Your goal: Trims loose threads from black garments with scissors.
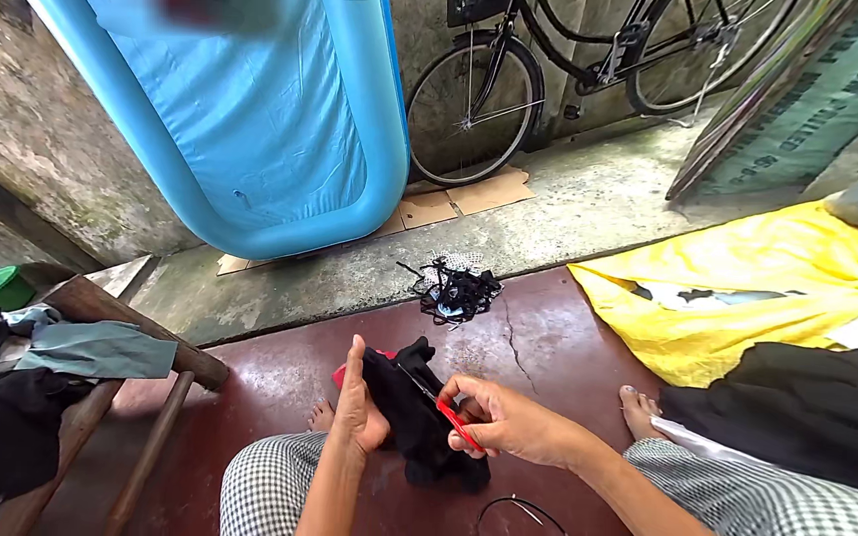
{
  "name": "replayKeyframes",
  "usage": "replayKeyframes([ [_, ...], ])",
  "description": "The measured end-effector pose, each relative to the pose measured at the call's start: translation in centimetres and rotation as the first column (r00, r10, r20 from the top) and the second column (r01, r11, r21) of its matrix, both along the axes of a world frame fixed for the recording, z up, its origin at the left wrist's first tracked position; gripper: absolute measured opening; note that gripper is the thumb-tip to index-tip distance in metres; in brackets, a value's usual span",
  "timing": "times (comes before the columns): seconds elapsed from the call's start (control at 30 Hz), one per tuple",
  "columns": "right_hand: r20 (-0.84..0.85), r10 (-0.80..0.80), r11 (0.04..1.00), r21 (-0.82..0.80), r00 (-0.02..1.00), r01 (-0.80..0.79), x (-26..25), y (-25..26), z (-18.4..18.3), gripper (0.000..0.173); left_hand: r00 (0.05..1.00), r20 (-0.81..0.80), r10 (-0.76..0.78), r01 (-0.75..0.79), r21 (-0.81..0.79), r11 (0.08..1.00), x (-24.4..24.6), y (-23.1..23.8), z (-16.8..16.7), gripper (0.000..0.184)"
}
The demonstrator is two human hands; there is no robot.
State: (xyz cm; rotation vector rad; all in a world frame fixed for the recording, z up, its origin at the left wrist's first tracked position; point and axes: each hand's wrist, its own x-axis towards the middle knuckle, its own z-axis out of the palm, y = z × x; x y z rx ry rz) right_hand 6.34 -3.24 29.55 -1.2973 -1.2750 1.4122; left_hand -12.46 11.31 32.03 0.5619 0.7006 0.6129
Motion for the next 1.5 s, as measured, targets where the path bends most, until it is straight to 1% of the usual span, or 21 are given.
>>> replayKeyframes([
  [0.07, 0.064, 0.044, 0.999, -0.019, 0.997, -0.042, 0.5, -0.3, 0.1, 0.042, 0.998, -0.02, -0.055, 0.054, -0.038, 0.998, -0.1, 0.2, -0.5, 0.047],
  [0.13, 0.117, 0.077, 0.996, -0.043, 0.99, -0.072, 1.0, -0.6, 0.1, 0.043, 0.992, -0.098, -0.079, 0.072, -0.074, 0.995, -0.2, 0.3, -1.1, 0.021],
  [0.17, 0.143, 0.092, 0.995, -0.057, 0.985, -0.084, 1.2, -0.8, 0.1, 0.043, 0.988, -0.135, -0.074, 0.064, -0.077, 0.995, -0.1, 0.3, -1.4, 0.015],
  [0.2, 0.162, 0.099, 0.994, -0.066, 0.982, -0.089, 1.3, -0.9, 0.2, 0.043, 0.986, -0.157, -0.056, 0.045, -0.071, 0.996, -0.1, 0.4, -1.7, 0.012],
  [0.27, 0.184, 0.1, 0.994, -0.072, 0.978, -0.088, 1.4, -1.0, 0.0, 0.043, 0.985, -0.169, -0.022, 0.014, -0.048, 0.999, -0.1, 0.4, -2.0, 0.018],
  [0.33, 0.192, 0.101, 0.993, -0.076, 0.976, -0.087, 1.4, -1.1, -0.1, 0.044, 0.989, -0.146, 0.005, -0.014, -0.06, 0.998, 0.0, 0.2, -1.7, 0.02],
  [0.43, 0.21, 0.119, 0.991, -0.093, 0.97, -0.101, 1.3, -1.0, -0.1, 0.044, 0.993, -0.098, 0.058, -0.069, -0.111, 0.991, 0.3, -0.3, -1.1, 0.011],
  [0.47, 0.219, 0.124, 0.99, -0.1, 0.968, -0.104, 1.2, -1.0, -0.1, 0.045, 0.996, -0.064, 0.061, -0.069, -0.126, 0.99, 0.4, -0.3, -1.0, 0.011],
  [0.53, 0.239, 0.135, 0.988, -0.111, 0.962, -0.111, 1.1, -1.0, -0.3, 0.045, 1.0, -0.009, 0.023, -0.024, -0.153, 0.988, 0.7, -0.3, -1.0, 0.02],
  [0.6, 0.248, 0.142, 0.987, -0.111, 0.958, -0.117, 1.0, -1.0, -0.4, 0.045, 0.998, -0.036, -0.043, 0.037, -0.152, 0.988, 0.9, -0.3, -0.9, 0.028],
  [0.63, 0.249, 0.143, 0.987, -0.108, 0.958, -0.119, 0.9, -1.0, -0.4, 0.046, 0.996, -0.064, -0.062, 0.053, -0.133, 0.99, 1.0, -0.3, -1.1, 0.03],
  [0.7, 0.252, 0.148, 0.986, -0.107, 0.956, -0.125, 0.8, -1.0, -0.4, 0.046, 0.992, -0.121, -0.042, 0.039, -0.03, 0.999, 1.2, -0.3, -1.5, 0.035],
  [0.8, 0.233, 0.14, 0.989, -0.088, 0.962, -0.123, 0.7, -0.9, -0.5, 0.048, 0.982, -0.186, 0.038, 0.005, 0.227, 0.974, 1.4, -0.6, -0.9, 0.039],
  [0.87, 0.187, 0.127, 0.991, -0.063, 0.974, -0.117, 0.5, -0.8, -0.5, 0.048, 0.98, -0.178, 0.09, -0.019, 0.361, 0.932, 1.3, -0.7, -0.4, 0.037],
  [0.9, 0.158, 0.119, 0.992, -0.05, 0.98, -0.112, 0.5, -0.7, -0.6, 0.047, 0.98, -0.163, 0.118, -0.042, 0.405, 0.913, 1.3, -0.7, -0.3, 0.037],
  [1.03, 0.0, 0.105, 0.994, -0.028, 0.994, -0.105, -0.4, -0.4, -1.0, 0.044, 0.967, -0.123, 0.225, -0.147, 0.454, 0.879, 1.3, -0.7, 0.0, 0.037],
  [1.17, -0.205, 0.125, 0.992, 0.021, 0.971, -0.123, -1.5, 0.1, -2.1, 0.055, 0.96, -0.074, 0.271, -0.22, 0.402, 0.889, 1.4, -0.8, 0.0, 0.041],
  [1.3, -0.365, 0.166, 0.986, 0.054, 0.916, -0.157, -1.8, 0.4, -2.6, 0.049, 0.959, -0.05, 0.28, -0.252, 0.305, 0.919, 1.5, -1.0, 0.4, 0.046],
  [1.4, -0.416, 0.198, 0.98, 0.055, 0.888, -0.192, -1.7, 0.5, -2.7, 0.048, 0.955, -0.021, 0.297, -0.28, 0.274, 0.92, 1.6, -1.0, 0.7, 0.047],
  [1.5, -0.412, 0.207, 0.978, 0.057, 0.887, -0.201, -1.7, 0.4, -2.5, 0.05, 0.95, -0.016, 0.312, -0.297, 0.264, 0.918, 1.7, -0.9, 0.7, 0.047],
])
